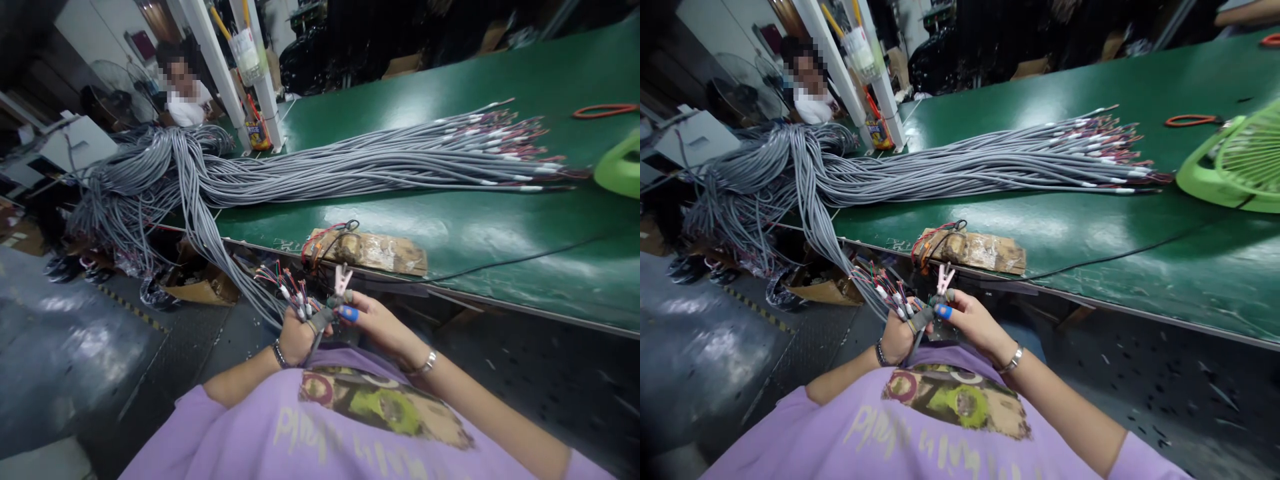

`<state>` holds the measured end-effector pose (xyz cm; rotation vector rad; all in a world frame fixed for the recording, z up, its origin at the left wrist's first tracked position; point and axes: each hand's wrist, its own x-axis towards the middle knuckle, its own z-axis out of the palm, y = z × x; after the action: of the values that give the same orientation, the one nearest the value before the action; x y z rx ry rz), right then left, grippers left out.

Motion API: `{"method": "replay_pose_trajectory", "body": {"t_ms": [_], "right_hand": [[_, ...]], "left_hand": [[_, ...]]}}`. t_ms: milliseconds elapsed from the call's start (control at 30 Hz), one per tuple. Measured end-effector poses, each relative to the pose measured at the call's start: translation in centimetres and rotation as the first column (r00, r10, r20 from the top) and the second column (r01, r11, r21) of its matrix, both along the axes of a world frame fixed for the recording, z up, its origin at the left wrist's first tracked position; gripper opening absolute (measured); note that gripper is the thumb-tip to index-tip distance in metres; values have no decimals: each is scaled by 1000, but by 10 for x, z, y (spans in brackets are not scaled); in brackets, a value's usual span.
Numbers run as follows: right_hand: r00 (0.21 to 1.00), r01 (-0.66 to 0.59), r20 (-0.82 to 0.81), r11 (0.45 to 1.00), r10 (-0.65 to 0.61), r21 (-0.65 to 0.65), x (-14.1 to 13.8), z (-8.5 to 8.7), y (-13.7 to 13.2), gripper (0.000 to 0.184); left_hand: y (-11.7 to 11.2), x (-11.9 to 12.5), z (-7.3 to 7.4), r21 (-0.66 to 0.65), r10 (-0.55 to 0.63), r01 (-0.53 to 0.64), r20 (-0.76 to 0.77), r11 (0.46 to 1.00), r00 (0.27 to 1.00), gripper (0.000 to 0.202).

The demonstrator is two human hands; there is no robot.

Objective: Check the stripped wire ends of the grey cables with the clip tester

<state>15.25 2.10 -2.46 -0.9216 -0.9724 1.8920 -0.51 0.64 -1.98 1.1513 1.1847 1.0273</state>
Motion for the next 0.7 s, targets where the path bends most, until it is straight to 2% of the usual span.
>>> {"method": "replay_pose_trajectory", "body": {"t_ms": [100, 233, 367, 433, 600, 700], "right_hand": [[997, 64, 40, 998, -65, 9, -7, 3, -3, 40], [999, 47, 29, 998, -46, -38, -11, -5, -7, 40], [993, 26, 112, 998, -32, 53, -8, -11, -7, 36], [991, 36, 122, 996, -46, 85, -6, -13, -6, 35], [991, 117, 46, 988, -122, 105, -6, -16, -7, 36], [994, 103, 23, 991, -106, 83, -9, -14, -10, 34]], "left_hand": [[0, 0, 6, -8, -46, 46, -42, 999, 998, 44], [1, -1, 9, -137, -148, 138, -66, 981, 987, 42], [1, -3, 7, -222, -236, 219, -53, 950, 970, 40], [1, -4, 3, -208, -208, 198, -24, 958, 978, 41], [2, -3, -6, -201, 2, 17, 94, 979, 996, 45], [3, -2, -7, -196, 35, -12, 116, 981, 993, 46]]}}
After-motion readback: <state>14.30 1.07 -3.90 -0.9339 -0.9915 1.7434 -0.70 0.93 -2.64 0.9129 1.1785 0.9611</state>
